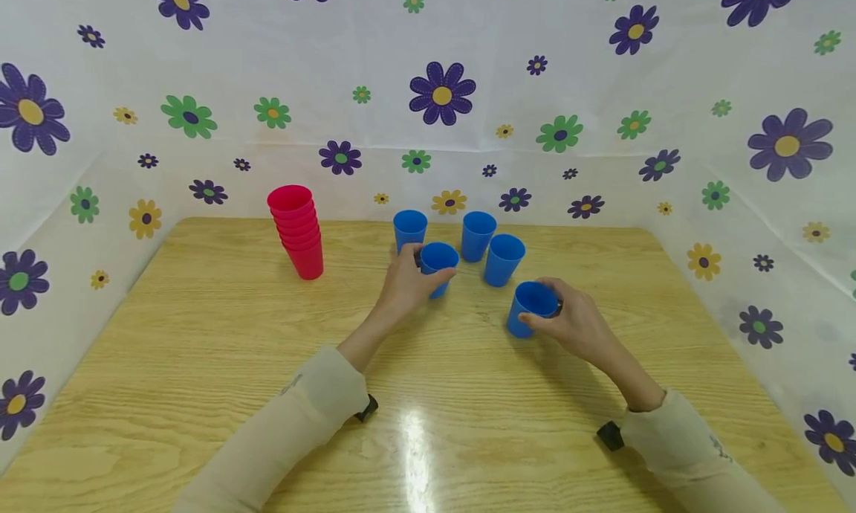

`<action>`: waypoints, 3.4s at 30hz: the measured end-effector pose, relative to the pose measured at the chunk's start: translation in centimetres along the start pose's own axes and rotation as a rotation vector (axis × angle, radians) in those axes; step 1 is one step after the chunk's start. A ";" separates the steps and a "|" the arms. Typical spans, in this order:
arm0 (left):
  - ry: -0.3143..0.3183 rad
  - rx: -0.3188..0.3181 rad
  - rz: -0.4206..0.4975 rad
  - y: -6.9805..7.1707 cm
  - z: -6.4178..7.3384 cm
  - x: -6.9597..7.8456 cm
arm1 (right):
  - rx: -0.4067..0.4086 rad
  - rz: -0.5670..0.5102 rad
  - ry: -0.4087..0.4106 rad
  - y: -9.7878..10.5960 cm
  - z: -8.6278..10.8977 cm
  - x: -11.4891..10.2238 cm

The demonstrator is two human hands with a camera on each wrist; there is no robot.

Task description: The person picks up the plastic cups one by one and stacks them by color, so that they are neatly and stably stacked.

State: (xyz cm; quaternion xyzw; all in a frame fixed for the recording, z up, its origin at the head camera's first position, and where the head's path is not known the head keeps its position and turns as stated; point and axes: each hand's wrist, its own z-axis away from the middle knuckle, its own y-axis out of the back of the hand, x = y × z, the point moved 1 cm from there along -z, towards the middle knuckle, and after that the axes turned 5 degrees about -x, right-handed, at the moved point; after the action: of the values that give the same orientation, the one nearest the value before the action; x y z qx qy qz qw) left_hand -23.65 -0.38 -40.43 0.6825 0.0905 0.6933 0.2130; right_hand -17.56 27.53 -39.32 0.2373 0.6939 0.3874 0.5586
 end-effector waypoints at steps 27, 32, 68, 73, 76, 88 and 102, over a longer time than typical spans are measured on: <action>-0.273 -0.268 0.181 -1.9 3.5 7.4 | 0.002 -0.063 0.023 0.0 0.1 0.5; -0.291 -0.273 0.215 -2.8 3.6 7.9 | -0.003 -0.064 0.034 0.0 0.1 0.4; -0.389 -0.349 0.225 -6.8 3.0 8.2 | 0.018 -0.145 0.068 -0.5 0.1 1.0; -0.381 -0.352 0.213 -7.0 2.8 8.1 | 0.036 -0.176 0.069 -0.7 0.2 1.0; -0.379 -0.353 0.220 -7.1 2.7 8.1 | 0.038 -0.188 0.071 -0.8 0.2 1.1; -0.370 -0.339 0.191 -7.5 2.6 8.0 | 0.013 -0.207 0.060 -0.7 0.2 1.3; -0.313 -0.336 0.164 -7.1 1.8 6.9 | 0.008 -0.193 -0.009 -0.5 0.3 1.0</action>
State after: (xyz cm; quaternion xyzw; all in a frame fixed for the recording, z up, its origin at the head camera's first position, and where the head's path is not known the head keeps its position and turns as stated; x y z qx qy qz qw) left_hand -20.55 8.55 -37.03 0.7415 -0.1162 0.5994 0.2780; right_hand -17.47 28.10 -40.39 0.1733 0.7125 0.3280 0.5956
